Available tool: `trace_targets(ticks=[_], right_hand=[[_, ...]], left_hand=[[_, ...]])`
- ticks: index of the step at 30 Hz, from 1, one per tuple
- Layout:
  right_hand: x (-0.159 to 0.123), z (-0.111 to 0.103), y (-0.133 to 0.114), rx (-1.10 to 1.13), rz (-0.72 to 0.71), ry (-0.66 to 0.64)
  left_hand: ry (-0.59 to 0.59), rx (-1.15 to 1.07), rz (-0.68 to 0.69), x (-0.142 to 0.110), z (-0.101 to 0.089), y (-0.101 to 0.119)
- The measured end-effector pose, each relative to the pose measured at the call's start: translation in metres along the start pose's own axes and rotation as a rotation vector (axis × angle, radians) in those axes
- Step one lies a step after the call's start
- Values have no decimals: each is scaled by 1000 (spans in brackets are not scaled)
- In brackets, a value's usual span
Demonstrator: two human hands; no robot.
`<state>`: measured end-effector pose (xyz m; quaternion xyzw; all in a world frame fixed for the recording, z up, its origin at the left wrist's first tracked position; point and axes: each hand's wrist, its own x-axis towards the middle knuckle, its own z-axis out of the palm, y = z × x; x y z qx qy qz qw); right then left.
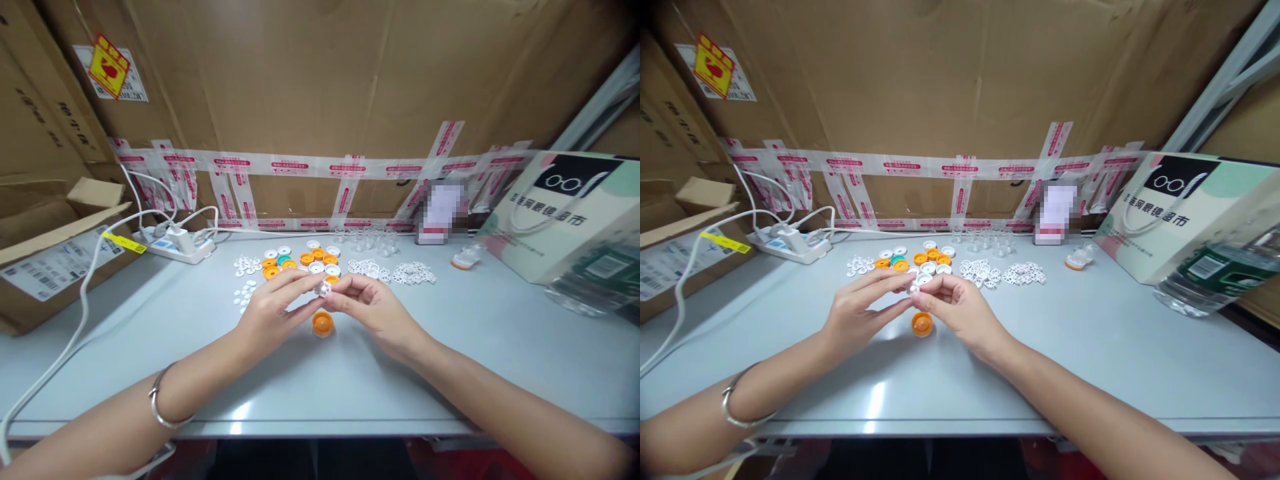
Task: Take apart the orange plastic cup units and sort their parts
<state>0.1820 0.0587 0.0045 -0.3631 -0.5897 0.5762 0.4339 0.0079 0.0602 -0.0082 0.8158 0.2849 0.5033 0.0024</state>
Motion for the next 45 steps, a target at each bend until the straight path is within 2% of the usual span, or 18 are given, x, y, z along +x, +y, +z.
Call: trace_targets(ticks=[3,9,13,18,23,28,31,37,42,45], right_hand=[[0,0,2,-68,-17,-10],[0,-2,2,-7,2,22],[0,-1,3,-110,-23,59],[-2,3,3,-163,-49,99],[-2,6,8,-161,-114,139],[-2,5,14,-152,-97,159],[0,5,15,-90,-48,164],[7,3,16,90,166,139],[9,1,18,151,215,88],[11,-6,16,262,320,82]], left_hand=[[-22,66,51,0,-2,-1],[5,156,147,1,-3,0],[-38,212,186,-2,-2,0],[-86,262,193,-6,-3,1],[-82,244,195,-9,0,0],[-68,213,159,-13,4,-2],[-42,167,143,-13,5,-2],[-69,41,-8,-9,7,-4],[-74,-50,-6,-8,10,-4],[14,-50,17,-6,7,-2]])
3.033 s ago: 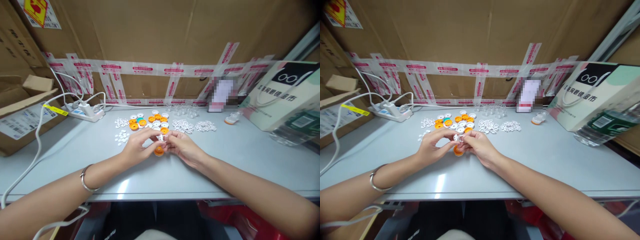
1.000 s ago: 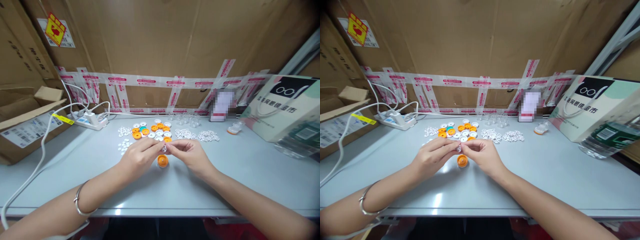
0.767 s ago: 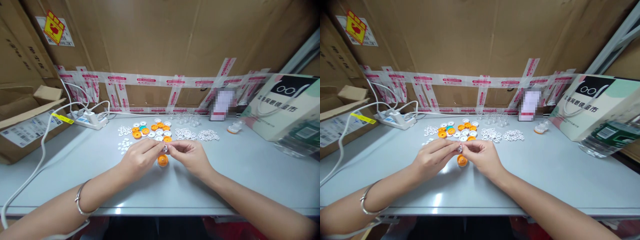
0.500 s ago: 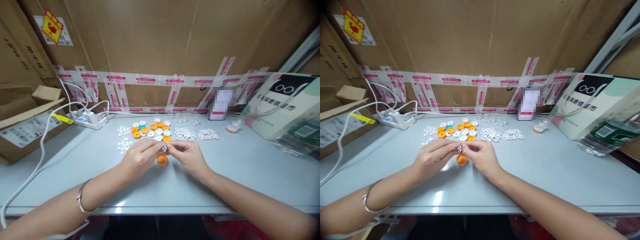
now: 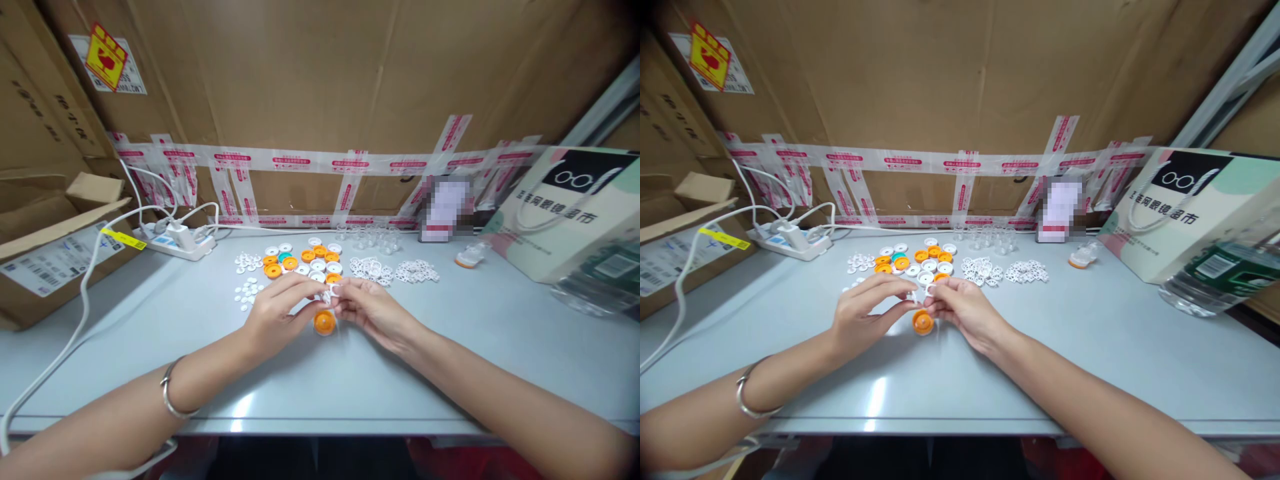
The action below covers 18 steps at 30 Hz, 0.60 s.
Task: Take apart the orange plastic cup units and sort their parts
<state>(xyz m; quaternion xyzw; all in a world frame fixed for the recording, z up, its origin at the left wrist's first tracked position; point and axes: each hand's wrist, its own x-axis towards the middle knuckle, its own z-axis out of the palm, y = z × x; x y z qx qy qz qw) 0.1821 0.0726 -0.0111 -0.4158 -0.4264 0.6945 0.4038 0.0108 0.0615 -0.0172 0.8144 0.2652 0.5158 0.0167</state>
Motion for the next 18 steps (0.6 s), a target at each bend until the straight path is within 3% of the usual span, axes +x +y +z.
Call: trace_targets(ticks=[2,4,7,9,13,18], right_hand=[[3,-9,-7,15,12,31],[6,-23,-18,-103,-93,90],[13,-51,-36,-459,-387,312],[19,-70,-43,-728,-490,453],[35,-94,-39,-1125,-477,506],[46,-96,-29,-1183,-425,481]], left_hand=[[43,13,13,2,-3,1],[43,24,-3,4,-5,0],[23,8,-62,5,-7,-5],[11,-23,-113,4,-7,-8],[-17,-63,-225,1,-7,-12],[-42,-144,-391,2,-7,-11]])
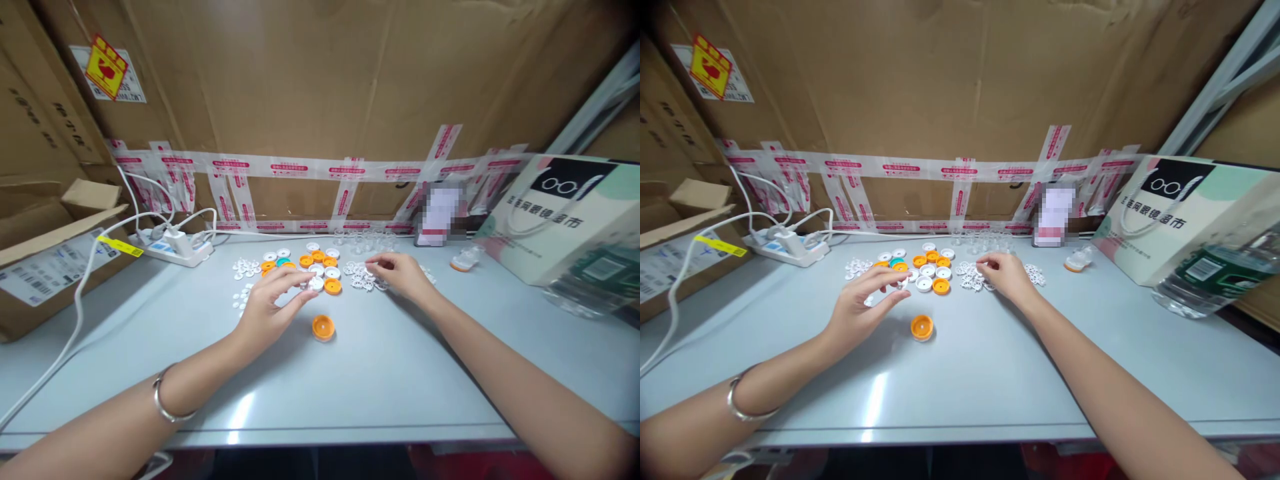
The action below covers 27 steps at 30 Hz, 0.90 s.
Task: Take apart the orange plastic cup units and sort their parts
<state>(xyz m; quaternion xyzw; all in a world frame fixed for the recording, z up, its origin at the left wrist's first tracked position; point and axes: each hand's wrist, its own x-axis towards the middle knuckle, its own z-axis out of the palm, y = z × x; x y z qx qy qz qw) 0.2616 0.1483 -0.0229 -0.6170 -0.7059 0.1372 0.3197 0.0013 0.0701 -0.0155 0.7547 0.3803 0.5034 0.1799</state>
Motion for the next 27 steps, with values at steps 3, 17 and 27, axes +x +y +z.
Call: trace_targets(ticks=[3,17,27], right_hand=[[-6,0,-12,106,-27,74],[-68,10,-93,478,-305,-219],[2,-78,26,24,145,-147]], left_hand=[[-35,-192,-261,2,1,2],[-301,-548,-537,0,6,5],[-200,-285,-394,4,-3,1]])
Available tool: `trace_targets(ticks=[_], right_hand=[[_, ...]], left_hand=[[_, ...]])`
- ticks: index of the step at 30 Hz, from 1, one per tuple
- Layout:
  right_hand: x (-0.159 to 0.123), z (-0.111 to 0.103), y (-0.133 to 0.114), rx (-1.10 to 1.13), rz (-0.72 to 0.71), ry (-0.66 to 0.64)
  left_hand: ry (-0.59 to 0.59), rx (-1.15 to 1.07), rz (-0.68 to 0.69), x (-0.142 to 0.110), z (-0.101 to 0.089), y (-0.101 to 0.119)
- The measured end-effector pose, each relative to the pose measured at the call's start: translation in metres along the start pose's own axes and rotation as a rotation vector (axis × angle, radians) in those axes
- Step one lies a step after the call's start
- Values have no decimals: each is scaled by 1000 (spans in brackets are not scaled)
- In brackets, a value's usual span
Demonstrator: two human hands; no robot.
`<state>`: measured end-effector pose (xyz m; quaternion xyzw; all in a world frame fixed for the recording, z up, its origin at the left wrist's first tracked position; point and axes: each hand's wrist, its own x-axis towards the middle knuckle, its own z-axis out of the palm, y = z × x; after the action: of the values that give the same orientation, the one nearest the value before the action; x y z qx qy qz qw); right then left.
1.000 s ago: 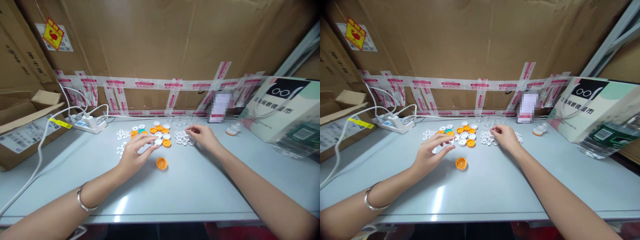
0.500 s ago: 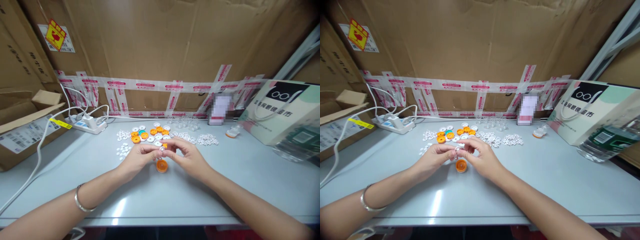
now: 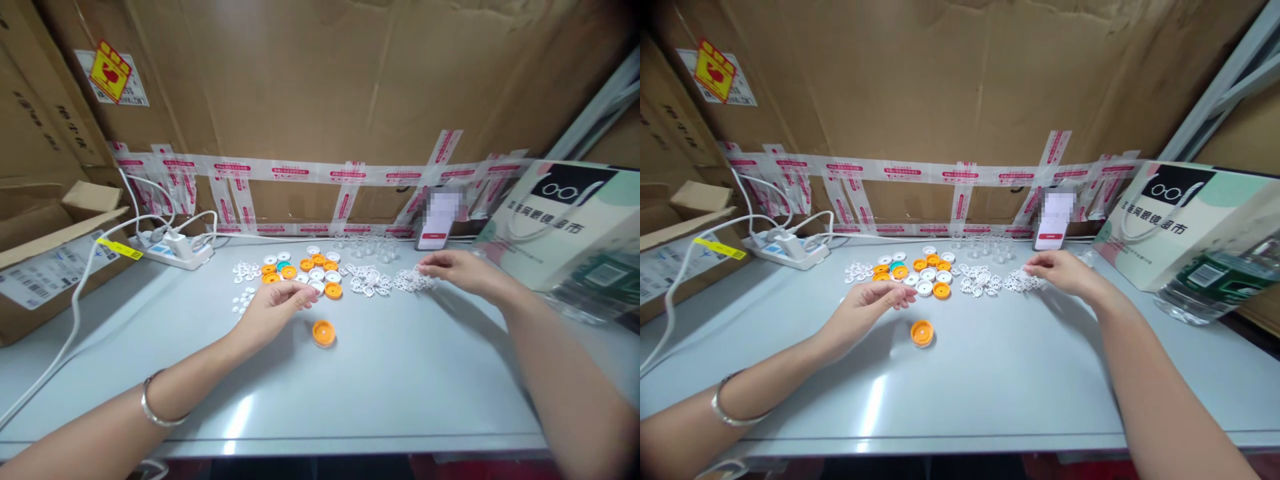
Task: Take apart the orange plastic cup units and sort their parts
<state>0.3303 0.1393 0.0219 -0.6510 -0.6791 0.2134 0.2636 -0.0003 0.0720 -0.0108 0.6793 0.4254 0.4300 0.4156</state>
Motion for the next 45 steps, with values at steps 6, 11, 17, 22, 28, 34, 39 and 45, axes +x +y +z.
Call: trace_targets(ticks=[6,11,17,22,28,34,39,45], right_hand=[[13,0,30,-124,102,-91],[5,8,9,-185,28,198],[-42,65,-66,121,-330,-196],[-65,113,-89,99,-438,-417],[-63,118,-82,190,-473,-468],[-61,118,-80,237,-561,-458],[-53,103,-78,191,-506,-257],[-45,88,-66,-19,-408,-277]], left_hand=[[-85,136,-7,2,-4,-5],[-269,343,63,-1,-10,-5],[-339,476,116,-7,-2,-11],[-325,478,137,-6,6,-16],[-341,505,157,-4,6,-19],[-371,505,189,-3,4,-16],[-369,477,173,-4,2,-15],[-376,461,165,-5,-1,-14]])
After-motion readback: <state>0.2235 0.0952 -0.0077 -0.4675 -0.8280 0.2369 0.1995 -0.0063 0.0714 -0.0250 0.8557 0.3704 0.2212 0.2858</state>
